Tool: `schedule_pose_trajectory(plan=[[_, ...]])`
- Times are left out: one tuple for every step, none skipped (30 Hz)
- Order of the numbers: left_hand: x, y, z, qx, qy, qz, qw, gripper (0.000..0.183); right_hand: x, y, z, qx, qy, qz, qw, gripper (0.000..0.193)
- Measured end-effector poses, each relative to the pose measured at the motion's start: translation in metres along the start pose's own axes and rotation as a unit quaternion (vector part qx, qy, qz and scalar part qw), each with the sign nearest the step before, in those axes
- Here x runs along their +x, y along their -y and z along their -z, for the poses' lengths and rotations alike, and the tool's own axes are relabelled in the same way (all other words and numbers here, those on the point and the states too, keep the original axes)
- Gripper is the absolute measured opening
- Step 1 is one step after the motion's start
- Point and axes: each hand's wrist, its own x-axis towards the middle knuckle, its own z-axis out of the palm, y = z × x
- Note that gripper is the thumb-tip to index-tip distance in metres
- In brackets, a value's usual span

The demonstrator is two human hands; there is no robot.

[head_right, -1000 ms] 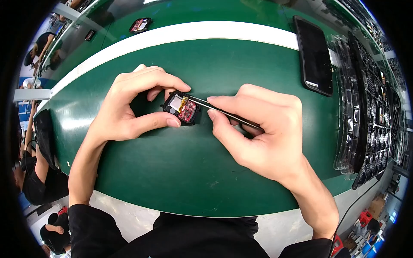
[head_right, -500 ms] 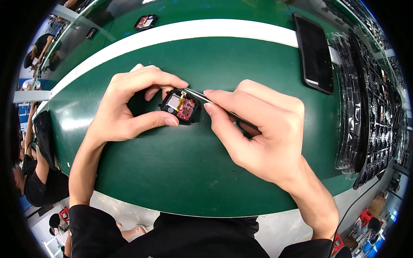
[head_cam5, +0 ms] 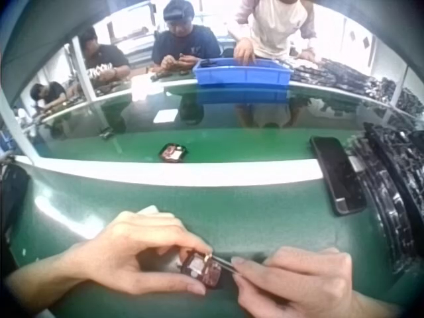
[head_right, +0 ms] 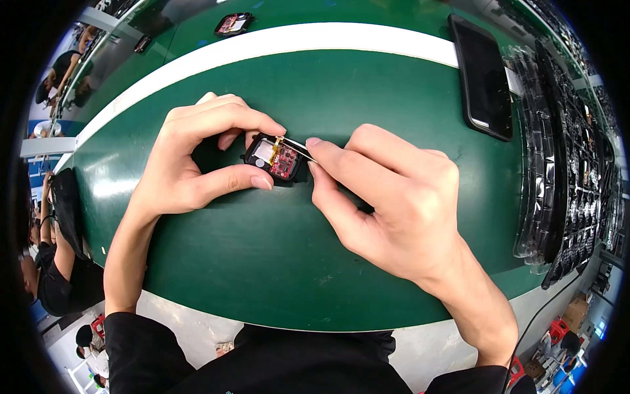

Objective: Assembling the internal components and casing of a smartwatch at a factory workbench.

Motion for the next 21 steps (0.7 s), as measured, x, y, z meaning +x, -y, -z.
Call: schedule_pose_trajectory(plan=[[0.0,0.0,0.0,0.001,0.0,0.0,1.0,0.053,0.0,0.0,-0.001,0.0,-0.003,0.004,1.0,0.026],[-0.001,0.0,0.0,0.001,0.0,0.001,1.0,0.053,0.001,0.0,-0.002,0.0,-0.005,0.008,1.0,0.026],[-0.001,0.001,0.0,0.0,0.0,0.0,1.0,0.053,0.001,-0.001,-0.003,0.0,-0.005,0.007,1.0,0.026],[-0.001,0.001,0.0,-0.002,0.0,-0.001,1.0,0.053,0.0,-0.002,-0.004,0.004,-0.012,0.012,1.0,0.025],[-0.001,0.0,0.0,-0.002,0.001,0.0,1.0,0.053,0.0,-0.002,-0.005,0.008,-0.018,0.017,1.0,0.025],[0.0,0.0,0.0,-0.001,0.002,0.001,1.0,0.053,0.0,-0.002,-0.005,0.007,-0.018,0.016,1.0,0.025],[0.001,0.001,-0.001,0.0,0.003,0.001,1.0,0.053,0.0,-0.001,-0.005,0.009,-0.014,0.011,1.0,0.024],[0.001,0.002,-0.001,-0.002,0.004,0.001,1.0,0.053,-0.001,-0.001,-0.004,0.011,-0.01,0.006,1.0,0.023],[0.0,0.003,0.0,-0.006,0.005,-0.002,1.0,0.053,0.0,-0.001,-0.003,0.012,-0.011,0.007,1.0,0.023],[0.0,0.003,0.002,-0.01,0.006,-0.006,1.0,0.053,0.0,0.0,-0.002,0.037,0.0,-0.011,0.999,0.024],[-0.001,0.004,0.004,-0.009,0.007,-0.005,1.0,0.053,0.0,0.001,0.0,0.061,0.011,-0.03,0.998,0.025],[-0.001,0.005,0.006,-0.027,0.017,-0.006,0.999,0.053,0.001,0.001,0.002,0.061,0.011,-0.03,0.998,0.025],[-0.001,0.007,0.007,-0.044,0.027,-0.008,0.999,0.053,0.001,0.002,0.003,0.098,0.024,-0.066,0.993,0.023],[-0.001,0.009,0.008,-0.044,0.027,-0.007,0.999,0.053,0.002,0.002,0.004,0.136,0.037,-0.101,0.985,0.021],[-0.002,0.011,0.008,-0.057,0.032,-0.008,0.998,0.054,0.002,0.002,0.005,0.136,0.037,-0.101,0.985,0.021],[-0.002,0.012,0.009,-0.07,0.037,-0.009,0.997,0.055,0.002,0.002,0.005,0.146,0.037,-0.107,0.983,0.02],[-0.002,0.012,0.009,-0.069,0.037,-0.008,0.997,0.055,0.002,0.002,0.006,0.156,0.038,-0.112,0.981,0.019],[-0.002,0.013,0.009,-0.073,0.04,-0.016,0.996,0.055,0.002,0.002,0.006,0.155,0.038,-0.113,0.981,0.019],[-0.002,0.014,0.009,-0.078,0.043,-0.024,0.996,0.056,0.002,0.001,0.007,0.156,0.04,-0.114,0.98,0.019],[-0.002,0.013,0.009,-0.078,0.043,-0.024,0.996,0.056,0.001,0.001,0.008,0.156,0.042,-0.116,0.98,0.02],[-0.002,0.013,0.009,-0.074,0.046,-0.02,0.996,0.056,0.001,0.001,0.008,0.157,0.042,-0.116,0.98,0.02]])
